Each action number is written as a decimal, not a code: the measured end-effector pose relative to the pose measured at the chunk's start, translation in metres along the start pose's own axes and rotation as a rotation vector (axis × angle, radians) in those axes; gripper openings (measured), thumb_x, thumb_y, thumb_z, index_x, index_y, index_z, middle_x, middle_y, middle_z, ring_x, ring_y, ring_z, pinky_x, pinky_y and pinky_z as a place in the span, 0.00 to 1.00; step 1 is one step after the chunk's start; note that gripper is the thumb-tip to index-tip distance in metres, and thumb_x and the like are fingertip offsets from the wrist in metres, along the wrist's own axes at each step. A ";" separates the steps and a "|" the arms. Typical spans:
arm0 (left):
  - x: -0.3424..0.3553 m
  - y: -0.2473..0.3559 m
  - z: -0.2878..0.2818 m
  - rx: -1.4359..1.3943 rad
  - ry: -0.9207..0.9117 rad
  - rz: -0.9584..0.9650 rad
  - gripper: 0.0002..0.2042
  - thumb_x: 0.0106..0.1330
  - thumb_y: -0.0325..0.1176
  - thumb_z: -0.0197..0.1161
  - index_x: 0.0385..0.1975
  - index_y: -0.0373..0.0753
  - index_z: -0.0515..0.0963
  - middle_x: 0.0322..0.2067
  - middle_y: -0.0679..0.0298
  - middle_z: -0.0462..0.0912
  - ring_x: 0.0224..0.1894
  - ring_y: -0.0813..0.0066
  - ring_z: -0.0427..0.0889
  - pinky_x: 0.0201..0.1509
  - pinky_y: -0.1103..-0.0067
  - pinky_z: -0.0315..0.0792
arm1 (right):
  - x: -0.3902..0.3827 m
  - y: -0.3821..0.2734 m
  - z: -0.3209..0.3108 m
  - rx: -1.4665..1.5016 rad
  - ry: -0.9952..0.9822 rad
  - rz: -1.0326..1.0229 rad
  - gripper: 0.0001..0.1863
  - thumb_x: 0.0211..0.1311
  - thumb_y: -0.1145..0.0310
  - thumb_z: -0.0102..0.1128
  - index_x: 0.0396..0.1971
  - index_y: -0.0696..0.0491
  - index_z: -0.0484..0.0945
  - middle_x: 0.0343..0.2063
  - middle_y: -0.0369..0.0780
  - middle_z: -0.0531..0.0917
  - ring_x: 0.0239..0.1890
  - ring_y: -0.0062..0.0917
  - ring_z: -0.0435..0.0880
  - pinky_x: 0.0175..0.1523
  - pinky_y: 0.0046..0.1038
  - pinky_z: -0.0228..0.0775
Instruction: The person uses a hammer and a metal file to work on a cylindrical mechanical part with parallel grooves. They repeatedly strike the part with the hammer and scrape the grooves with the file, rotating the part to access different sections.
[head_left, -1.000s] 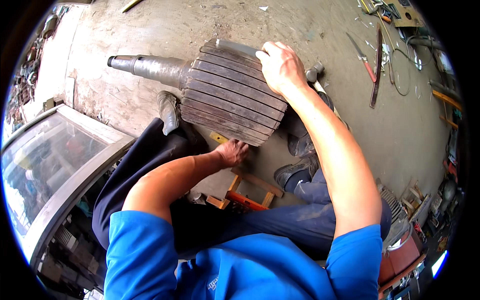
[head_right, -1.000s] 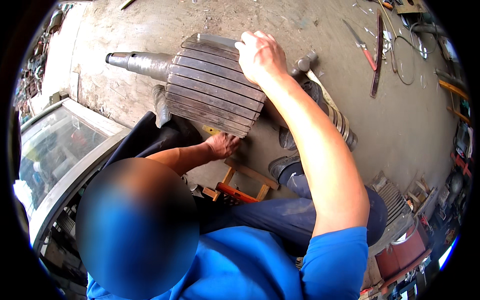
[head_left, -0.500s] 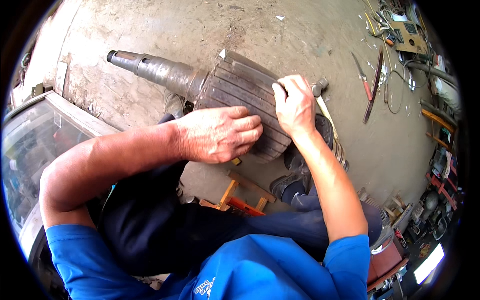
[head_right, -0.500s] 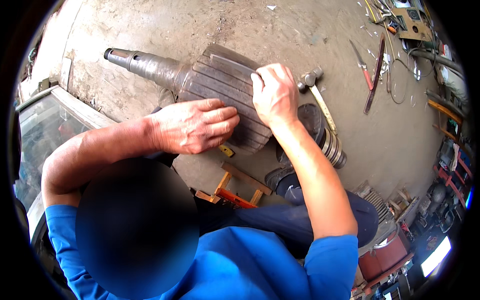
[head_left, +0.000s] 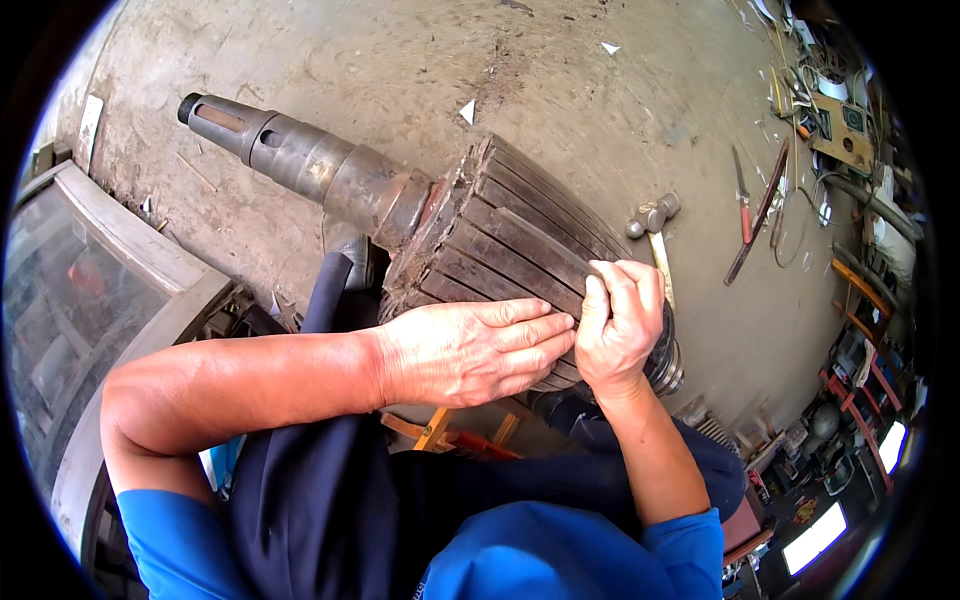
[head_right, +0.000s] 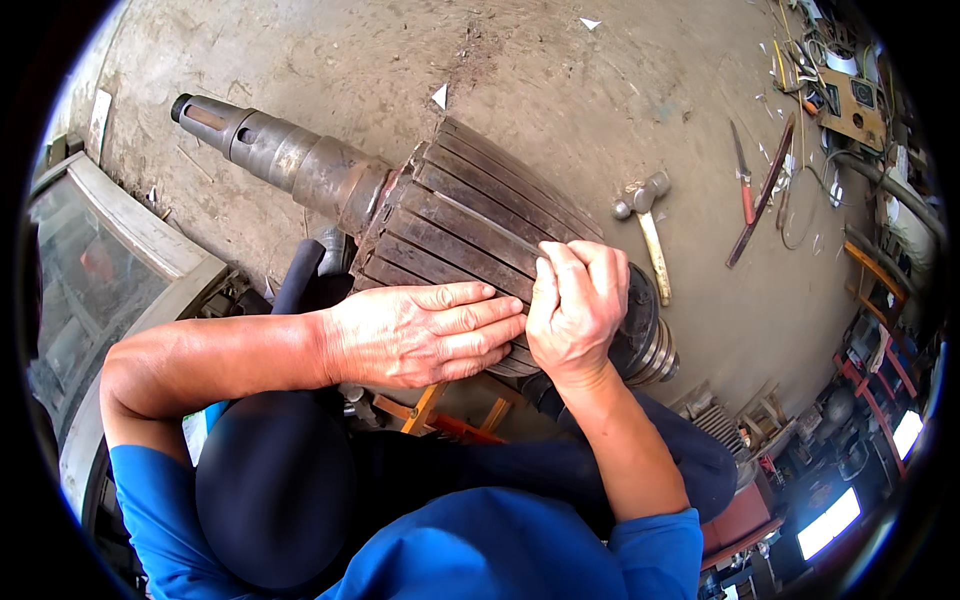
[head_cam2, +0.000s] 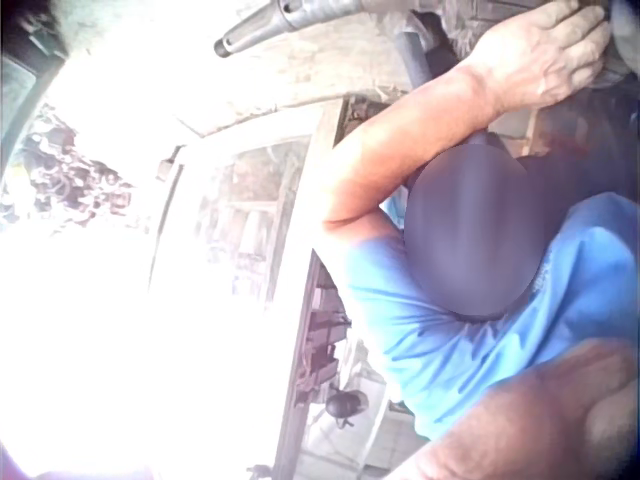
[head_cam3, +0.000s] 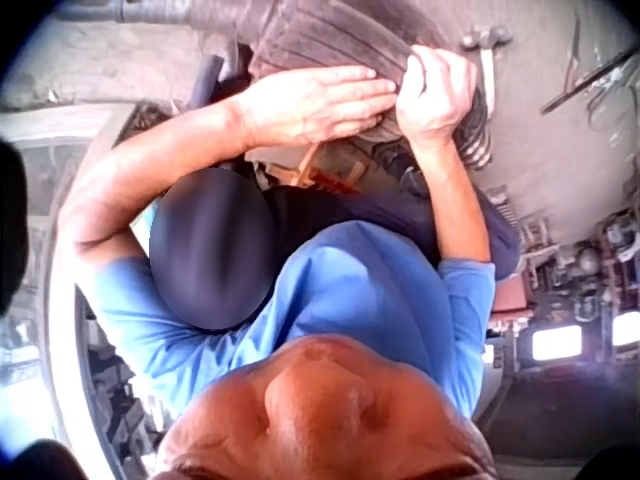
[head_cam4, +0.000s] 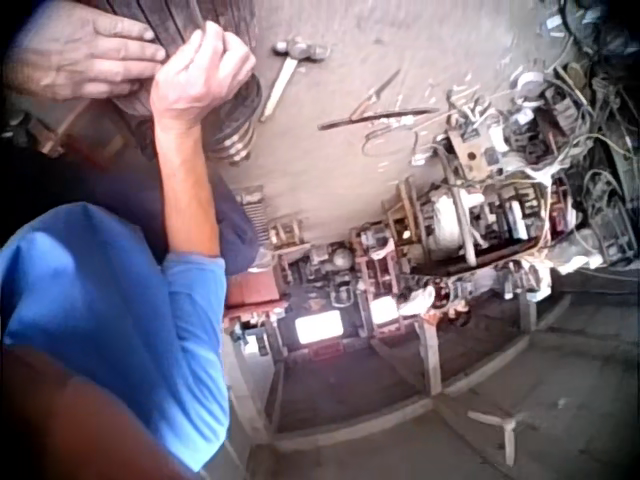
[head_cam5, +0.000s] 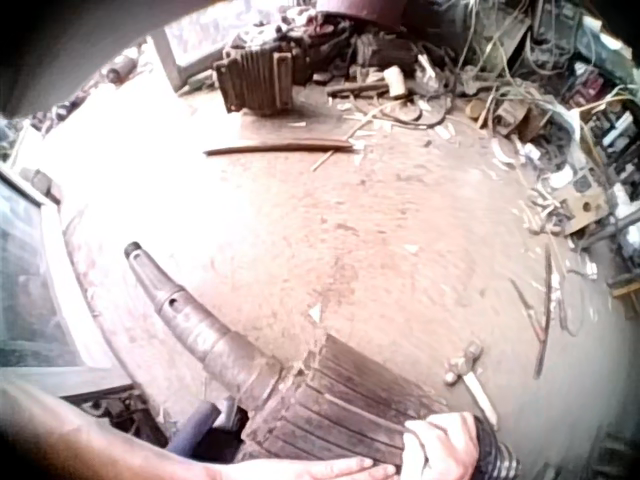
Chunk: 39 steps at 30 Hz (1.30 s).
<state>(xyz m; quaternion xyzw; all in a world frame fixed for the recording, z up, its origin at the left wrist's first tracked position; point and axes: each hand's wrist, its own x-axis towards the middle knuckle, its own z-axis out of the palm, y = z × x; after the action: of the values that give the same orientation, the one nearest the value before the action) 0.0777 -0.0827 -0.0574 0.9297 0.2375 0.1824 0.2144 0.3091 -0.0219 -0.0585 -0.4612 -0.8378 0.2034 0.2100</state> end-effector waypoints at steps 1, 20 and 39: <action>0.002 -0.003 0.001 0.002 0.003 0.002 0.21 0.71 0.40 0.57 0.59 0.39 0.82 0.70 0.54 0.77 0.77 0.56 0.73 0.83 0.59 0.65 | 0.000 0.002 0.001 -0.005 -0.007 -0.001 0.12 0.61 0.80 0.70 0.45 0.58 0.87 0.39 0.45 0.82 0.41 0.42 0.81 0.48 0.41 0.75; -0.040 0.034 0.021 0.001 -0.044 0.076 0.27 0.71 0.39 0.56 0.68 0.35 0.80 0.76 0.60 0.73 0.80 0.64 0.70 0.86 0.66 0.60 | -0.036 -0.023 -0.008 0.082 -0.107 -0.089 0.16 0.54 0.76 0.75 0.44 0.52 0.88 0.36 0.37 0.80 0.37 0.35 0.81 0.42 0.37 0.72; -0.051 0.040 0.013 -0.180 -0.162 0.114 0.25 0.63 0.40 0.62 0.58 0.36 0.88 0.80 0.53 0.66 0.84 0.59 0.60 0.90 0.63 0.53 | -0.027 -0.040 -0.079 -0.121 -0.464 -0.190 0.22 0.51 0.81 0.71 0.49 0.56 0.90 0.33 0.40 0.80 0.28 0.31 0.83 0.28 0.30 0.77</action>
<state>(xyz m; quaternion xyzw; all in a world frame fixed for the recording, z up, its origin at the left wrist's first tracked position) 0.0558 -0.1450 -0.0615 0.9304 0.1489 0.1390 0.3047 0.3371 -0.0533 0.0239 -0.3332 -0.9138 0.2324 0.0025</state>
